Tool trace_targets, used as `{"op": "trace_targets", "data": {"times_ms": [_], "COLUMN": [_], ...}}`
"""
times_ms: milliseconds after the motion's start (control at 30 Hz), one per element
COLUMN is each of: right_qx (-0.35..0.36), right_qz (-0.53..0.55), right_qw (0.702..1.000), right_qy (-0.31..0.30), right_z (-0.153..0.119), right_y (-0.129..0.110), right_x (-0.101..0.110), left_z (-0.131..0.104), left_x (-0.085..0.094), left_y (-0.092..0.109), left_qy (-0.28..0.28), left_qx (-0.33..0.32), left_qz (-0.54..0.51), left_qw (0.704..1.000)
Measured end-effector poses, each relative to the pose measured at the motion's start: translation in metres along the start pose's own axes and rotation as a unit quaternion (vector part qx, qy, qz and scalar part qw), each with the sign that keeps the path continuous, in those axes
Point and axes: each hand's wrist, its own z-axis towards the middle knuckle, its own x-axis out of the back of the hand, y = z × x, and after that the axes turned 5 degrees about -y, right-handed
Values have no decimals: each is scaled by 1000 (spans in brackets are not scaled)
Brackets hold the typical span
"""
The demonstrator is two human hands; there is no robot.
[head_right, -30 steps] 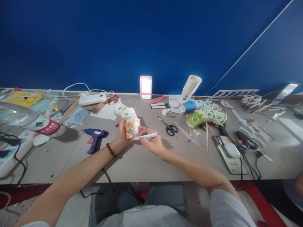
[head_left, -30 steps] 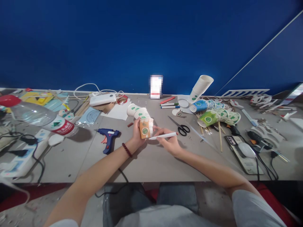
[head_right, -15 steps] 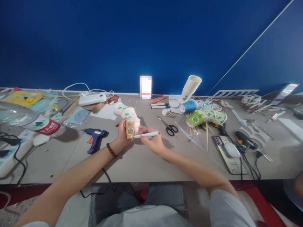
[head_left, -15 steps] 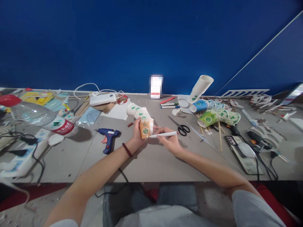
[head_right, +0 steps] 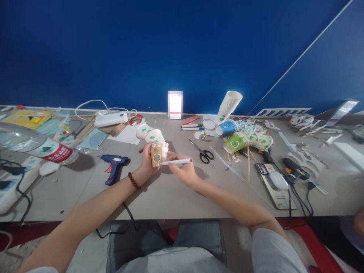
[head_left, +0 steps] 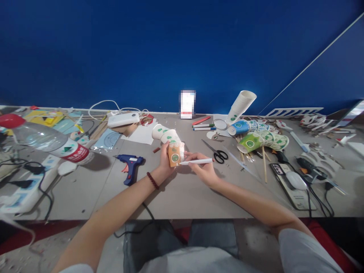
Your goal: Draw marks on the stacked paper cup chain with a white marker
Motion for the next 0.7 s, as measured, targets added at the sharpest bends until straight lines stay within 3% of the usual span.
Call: {"op": "trace_targets", "data": {"times_ms": [133,400,600,700], "right_qx": [16,-7,7,18], "right_qz": [12,-9,-4,12], "right_qw": [1000,1000,1000,1000], "right_qy": [-15,19,-16,-5], "right_z": [-1,-2,-2,-3], "right_y": [-3,1,-6,-5], "right_x": [1,-1,-1,-1], "left_z": [0,3,2,3], "left_x": [1,0,1,3], "left_y": [-1,-2,-2,-3], "left_qy": [-3,-3,13,6], "left_qx": [-10,7,-6,1], "left_qz": [-2,-25,-12,-5], "left_qw": [1000,1000,1000,1000]}}
